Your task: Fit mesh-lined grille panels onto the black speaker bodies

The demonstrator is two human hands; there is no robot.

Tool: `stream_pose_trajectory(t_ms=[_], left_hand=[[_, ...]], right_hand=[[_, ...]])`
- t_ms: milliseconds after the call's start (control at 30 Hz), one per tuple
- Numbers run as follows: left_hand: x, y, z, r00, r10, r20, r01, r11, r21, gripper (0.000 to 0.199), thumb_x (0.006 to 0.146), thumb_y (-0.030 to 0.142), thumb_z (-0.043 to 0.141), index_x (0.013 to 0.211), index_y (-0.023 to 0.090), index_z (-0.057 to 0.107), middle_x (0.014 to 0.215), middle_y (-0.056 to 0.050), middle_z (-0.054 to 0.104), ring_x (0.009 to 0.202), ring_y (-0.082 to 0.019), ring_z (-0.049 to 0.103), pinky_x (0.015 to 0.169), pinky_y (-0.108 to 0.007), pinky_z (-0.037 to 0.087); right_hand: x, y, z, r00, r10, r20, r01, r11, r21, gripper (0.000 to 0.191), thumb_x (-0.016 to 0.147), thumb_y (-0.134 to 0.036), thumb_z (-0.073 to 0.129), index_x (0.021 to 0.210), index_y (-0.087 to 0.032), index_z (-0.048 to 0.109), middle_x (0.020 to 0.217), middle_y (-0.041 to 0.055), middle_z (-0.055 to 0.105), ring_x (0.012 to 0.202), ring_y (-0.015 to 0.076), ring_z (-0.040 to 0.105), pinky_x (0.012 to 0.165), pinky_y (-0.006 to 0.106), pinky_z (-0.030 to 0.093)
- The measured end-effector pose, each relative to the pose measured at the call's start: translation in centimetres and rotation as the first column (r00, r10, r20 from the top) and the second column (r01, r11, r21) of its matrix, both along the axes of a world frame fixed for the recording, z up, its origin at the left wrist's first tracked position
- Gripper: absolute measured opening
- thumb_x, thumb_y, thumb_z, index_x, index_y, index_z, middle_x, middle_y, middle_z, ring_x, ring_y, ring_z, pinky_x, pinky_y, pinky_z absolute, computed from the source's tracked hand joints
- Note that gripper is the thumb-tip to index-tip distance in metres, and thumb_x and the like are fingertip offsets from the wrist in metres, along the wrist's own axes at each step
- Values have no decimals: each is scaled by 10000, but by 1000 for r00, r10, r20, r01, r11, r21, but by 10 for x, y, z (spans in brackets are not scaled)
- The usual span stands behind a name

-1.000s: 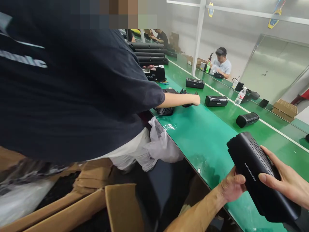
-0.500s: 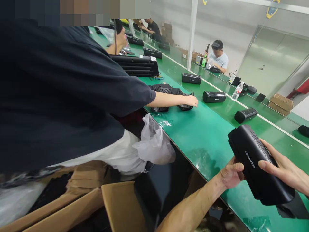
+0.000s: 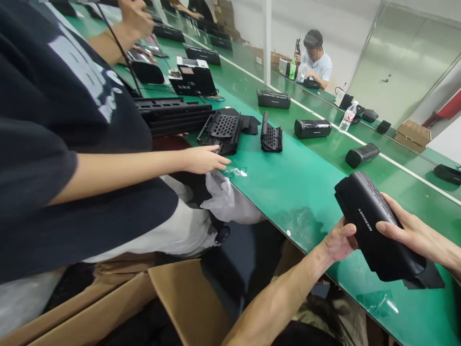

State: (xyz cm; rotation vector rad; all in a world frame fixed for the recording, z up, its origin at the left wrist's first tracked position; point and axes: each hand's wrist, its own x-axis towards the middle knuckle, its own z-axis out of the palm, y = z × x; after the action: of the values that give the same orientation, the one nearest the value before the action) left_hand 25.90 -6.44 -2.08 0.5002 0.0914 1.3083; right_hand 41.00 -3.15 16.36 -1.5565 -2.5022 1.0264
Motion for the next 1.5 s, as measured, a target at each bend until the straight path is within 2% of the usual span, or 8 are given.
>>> stream_pose_trajectory(t_ms=[333,467,667,800,967,1100,1233,1500], left_hand=[[8,2,8,999,39,21,-39,999,-27,895,628,555,989,1402,262,650,1343,-129,758,1177,-373,739,853,-402,598],[5,1,17,996,83,21,-83,997,-12,838,641,500,978,1378,245,670,1301,-133,776,1183,-401,737,949,-490,596],[3,2,29,961,276,12,-276,961,-20,880,608,425,993,1402,276,646,1246,-98,793,1233,-412,714,1048,-577,566],[-5,5,29,955,289,-70,-287,957,43,839,631,493,992,1371,269,667,1356,-124,748,1369,-428,629,1141,-600,503],[-85,7,43,822,442,-360,-359,892,275,1120,618,571,1002,1585,325,493,1698,-130,455,1608,-415,331,1293,-600,300],[-133,9,69,677,423,-602,-133,876,464,1302,521,327,1063,1646,384,409,1752,-100,361,1587,-439,347,1291,-530,309],[-127,6,84,722,328,-609,-45,901,432,1083,643,324,978,1603,347,477,1389,-92,671,1290,-383,639,1097,-477,511],[-109,2,80,748,328,-577,-57,898,436,1075,625,308,977,1576,357,477,1298,-82,640,1178,-336,647,1019,-445,539]], right_hand=[[3,12,-5,998,3,55,-6,998,56,930,961,-753,543,1710,-285,251,1317,101,743,1096,357,747,937,501,617],[18,6,-2,1000,11,22,-14,990,143,950,940,-776,576,1703,-272,318,1580,148,577,1352,425,630,1127,597,521],[42,-38,-72,918,-32,-395,277,766,581,1169,829,-690,802,1737,-316,168,1750,175,265,1539,504,393,1157,703,450],[34,-36,-110,825,82,-558,390,631,670,1076,756,-567,913,1623,-263,353,1607,193,465,1467,484,476,1202,726,344],[48,-38,-100,822,-27,-569,408,726,554,906,769,-579,875,1510,-268,456,1497,153,588,1365,454,574,1141,603,429],[59,-45,-97,818,-59,-572,390,788,477,831,778,-598,849,1453,-282,483,1481,128,606,1340,441,591,1021,497,520],[60,-46,-103,796,-72,-600,385,826,412,828,803,-587,837,1475,-306,443,1538,143,550,1404,472,537,1049,547,511],[77,-46,-95,784,-111,-611,370,874,316,783,837,-575,817,1486,-365,432,1604,149,503,1440,492,516,1119,686,494]])
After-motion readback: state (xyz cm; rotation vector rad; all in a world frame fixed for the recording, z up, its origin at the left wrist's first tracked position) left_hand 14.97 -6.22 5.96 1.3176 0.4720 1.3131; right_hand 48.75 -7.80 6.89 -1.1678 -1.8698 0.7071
